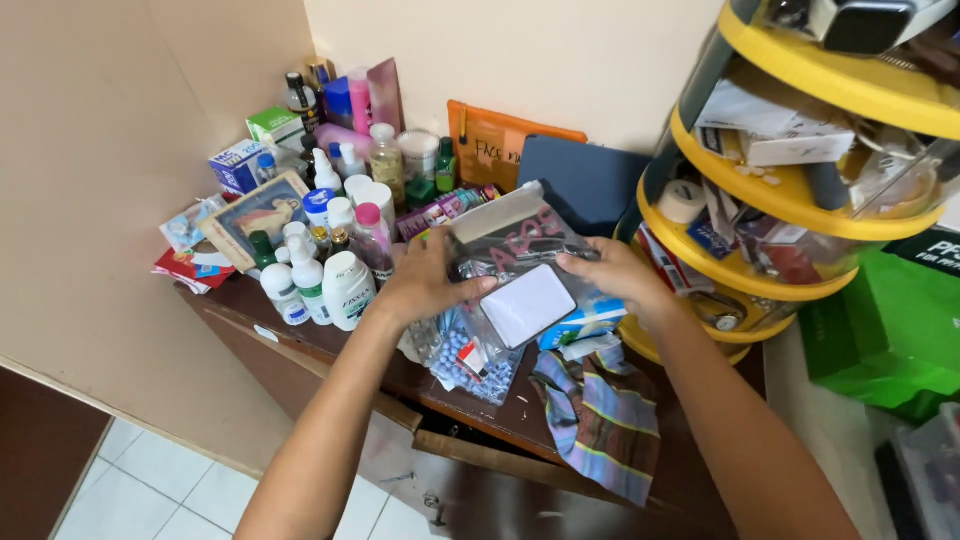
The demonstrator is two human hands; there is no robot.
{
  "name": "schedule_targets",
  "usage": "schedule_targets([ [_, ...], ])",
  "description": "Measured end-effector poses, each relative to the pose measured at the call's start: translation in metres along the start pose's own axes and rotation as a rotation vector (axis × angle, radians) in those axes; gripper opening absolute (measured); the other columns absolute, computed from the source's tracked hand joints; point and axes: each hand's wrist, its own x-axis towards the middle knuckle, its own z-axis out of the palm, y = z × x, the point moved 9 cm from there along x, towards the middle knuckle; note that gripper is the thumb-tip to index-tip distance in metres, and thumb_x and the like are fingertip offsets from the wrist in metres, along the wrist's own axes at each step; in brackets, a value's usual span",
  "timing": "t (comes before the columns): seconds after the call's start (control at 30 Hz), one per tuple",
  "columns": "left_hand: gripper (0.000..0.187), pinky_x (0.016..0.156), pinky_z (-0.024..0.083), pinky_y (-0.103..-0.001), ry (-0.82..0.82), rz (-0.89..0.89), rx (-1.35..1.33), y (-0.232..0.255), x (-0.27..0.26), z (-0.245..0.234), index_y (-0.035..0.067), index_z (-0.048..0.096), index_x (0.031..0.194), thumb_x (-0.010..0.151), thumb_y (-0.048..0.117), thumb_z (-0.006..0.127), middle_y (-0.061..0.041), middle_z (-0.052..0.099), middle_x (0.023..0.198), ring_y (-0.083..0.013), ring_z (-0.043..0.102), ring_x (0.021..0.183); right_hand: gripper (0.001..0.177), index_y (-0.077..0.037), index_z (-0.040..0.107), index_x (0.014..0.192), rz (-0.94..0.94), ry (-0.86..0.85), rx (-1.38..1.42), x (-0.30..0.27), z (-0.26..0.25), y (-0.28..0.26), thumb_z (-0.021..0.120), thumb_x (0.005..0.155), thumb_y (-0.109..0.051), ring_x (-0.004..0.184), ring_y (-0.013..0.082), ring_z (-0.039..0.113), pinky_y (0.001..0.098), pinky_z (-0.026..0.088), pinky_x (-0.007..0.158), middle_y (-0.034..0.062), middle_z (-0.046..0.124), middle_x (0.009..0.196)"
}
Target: Organizing and sorting various small items, including boxes, plastic containers, and bags of parts on a cluttered desk.
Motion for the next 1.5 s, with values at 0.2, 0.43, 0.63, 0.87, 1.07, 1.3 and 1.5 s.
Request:
schedule_targets([
  [0.2,0.102,0.104,0.041,-0.052,0.124,-0.007,-0.189,-0.014,0.016,-0.005,0.011,0.038,0.144,0.062,0.044,0.091,-0.024,0.046,0.131,-0.0459,0.041,0.131,0.058,-0.001,0.053,0.135,0.064,-0.063,0.527,0.002,0.026,-0.005,0.075,0.081,-0.003,0.097,0.0227,0.065,0.0375,0.057,0.075,0.0111,0.055,0.113],
  [0.43,0.102,0.107,0.036,-0.049,0.228,0.107,-0.291,-0.011,0.020,-0.018,0.011,0.046,0.139,0.058,0.055,0.089,-0.019,0.050,0.122,-0.0436,0.042,0.126,0.044,-0.006,0.060,0.122,-0.133,-0.078,0.647,0.020,0.028,-0.006,0.073,0.081,0.002,0.092,0.0175,0.062,0.0318,0.061,0.073,0.0054,0.049,0.105],
  [0.63,0.095,0.110,0.036,-0.051,0.344,0.216,-0.358,-0.011,0.023,-0.029,0.016,0.044,0.140,0.064,0.055,0.087,-0.020,0.049,0.128,-0.0431,0.043,0.129,0.038,-0.007,0.063,0.111,-0.527,0.039,0.555,-0.021,-0.010,-0.054,0.071,0.079,0.011,0.088,0.0107,0.059,0.0224,0.052,0.081,0.0014,0.058,0.095],
  [0.87,0.098,0.095,0.043,-0.051,0.311,0.388,-0.951,-0.010,0.016,-0.008,-0.003,0.022,0.146,0.079,0.046,0.075,-0.030,0.034,0.128,-0.0411,0.042,0.117,0.034,-0.010,0.060,0.112,-0.629,0.164,0.501,-0.084,-0.067,-0.075,0.073,0.083,0.003,0.092,0.0105,0.064,0.0256,0.053,0.086,0.0007,0.064,0.097],
  [1.07,0.076,0.067,0.056,-0.025,-0.037,0.575,-1.187,0.054,0.003,0.027,0.003,0.052,0.135,0.070,0.030,0.082,-0.006,0.059,0.095,-0.0098,0.058,0.071,0.037,-0.006,0.060,0.112,-0.725,0.195,0.524,-0.134,-0.125,-0.099,0.073,0.079,0.006,0.092,0.0112,0.067,0.0233,0.054,0.086,0.0025,0.065,0.098],
  [1.3,0.060,0.106,0.044,-0.032,0.395,1.015,-0.622,0.218,-0.088,-0.010,0.003,0.050,0.129,0.082,0.026,0.078,-0.010,0.056,0.127,-0.0203,0.055,0.119,0.038,0.005,0.067,0.121,-0.821,0.683,-0.565,-0.263,-0.275,-0.119,0.065,0.088,0.024,0.106,0.0268,0.068,0.0362,0.058,0.084,0.0180,0.069,0.121],
  [1.5,0.050,0.114,0.043,-0.036,0.222,1.341,-0.599,0.382,-0.084,0.060,0.011,0.050,0.130,0.088,0.000,0.075,-0.007,0.060,0.134,-0.0259,0.057,0.132,0.032,-0.014,0.059,0.089,-0.338,0.764,0.062,-0.259,-0.420,0.008,0.071,0.067,0.005,0.077,0.0111,0.069,0.0240,0.063,0.064,0.0008,0.067,0.089],
])
